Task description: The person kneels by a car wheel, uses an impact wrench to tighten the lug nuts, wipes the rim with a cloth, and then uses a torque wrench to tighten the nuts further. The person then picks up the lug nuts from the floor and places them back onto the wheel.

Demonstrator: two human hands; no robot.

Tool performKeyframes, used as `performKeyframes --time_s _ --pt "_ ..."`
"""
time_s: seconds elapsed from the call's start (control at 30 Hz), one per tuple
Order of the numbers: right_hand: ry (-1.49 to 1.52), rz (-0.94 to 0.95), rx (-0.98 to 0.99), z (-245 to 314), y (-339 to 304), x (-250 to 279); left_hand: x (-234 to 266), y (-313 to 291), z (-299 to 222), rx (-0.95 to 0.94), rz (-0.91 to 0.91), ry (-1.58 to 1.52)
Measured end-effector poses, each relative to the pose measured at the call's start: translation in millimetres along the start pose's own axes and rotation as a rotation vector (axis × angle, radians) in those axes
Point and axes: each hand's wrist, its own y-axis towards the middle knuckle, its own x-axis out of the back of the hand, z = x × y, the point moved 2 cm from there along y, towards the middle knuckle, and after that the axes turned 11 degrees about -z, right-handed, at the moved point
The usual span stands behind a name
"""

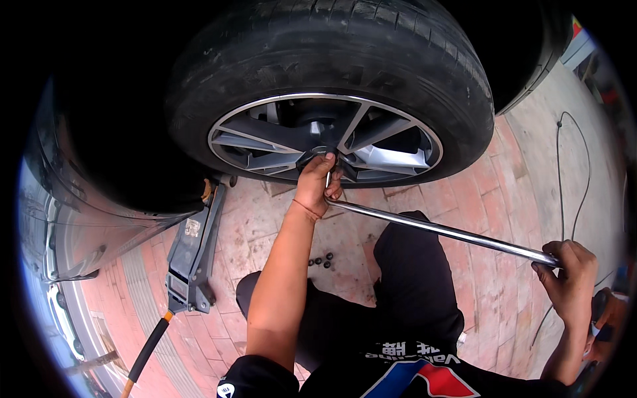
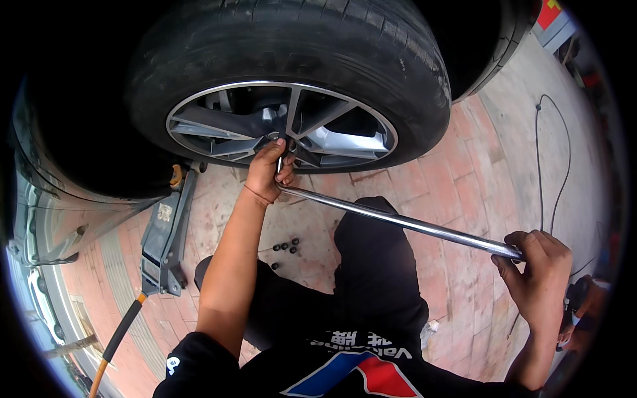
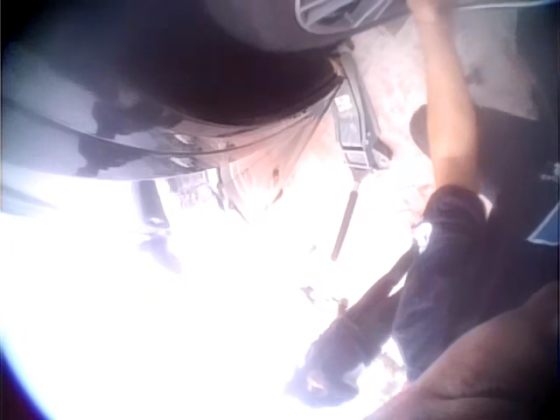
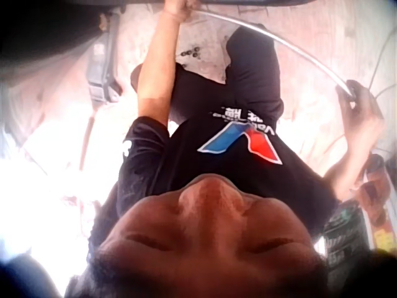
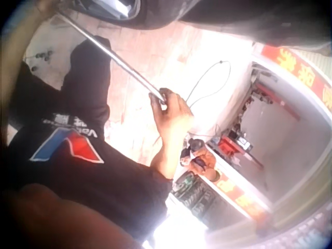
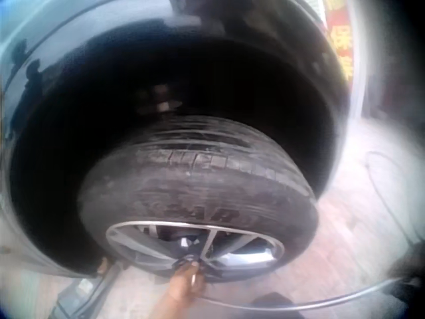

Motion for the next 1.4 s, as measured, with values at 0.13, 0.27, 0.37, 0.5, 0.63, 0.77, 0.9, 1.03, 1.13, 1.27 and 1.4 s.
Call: performKeyframes --time_s 0.13,0.27,0.37,0.5,0.63,0.77,0.9,1.03,1.13,1.27,1.4 --pt "-0.141 -0.096 0.27 29.9 18.3 47.8 4.0 7.6 -2.0 0.118 0.155 -0.147" --pt "-0.155 -0.103 0.221 32.4 37.7 48.4 5.0 1.1 -9.7 0.038 0.037 0.056" --pt "-0.213 0.049 -0.004 2.4 24.1 16.8 0.7 1.6 -8.6 0.003 -0.004 0.123" --pt "-0.319 -0.142 0.129 22.4 32.3 33.6 -0.7 10.3 -10.8 0.042 0.081 -0.02" --pt "-0.529 -0.177 0.314 98.0 46.0 74.2 -30.7 28.2 17.3 0.085 0.163 -0.131" --pt "0.21 -0.224 0.228 147.6 45.0 -16.7 -15.8 0.9 -34.0 -0.018 0.095 -0.023" --pt "0.854 -0.079 -0.152 198.3 66.2 -177.4 15.4 49.2 6.0 0.027 0.154 -0.002" --pt "0.974 -0.204 -0.291 216.8 98.5 -264.4 6.5 60.2 30.5 0.021 0.234 0.049" --pt "1.224 0.379 -0.703 224.3 109.7 -194.1 39.7 94.9 24.3 -0.032 0.237 0.059" --pt "1.075 0.139 -0.443 252.6 121.8 -193.8 73.4 155.8 17.3 -0.179 0.245 0.112" --pt "0.898 -0.039 -0.429 249.0 115.7 -218.3 41.3 103.7 32.1 -0.044 0.22 0.03"
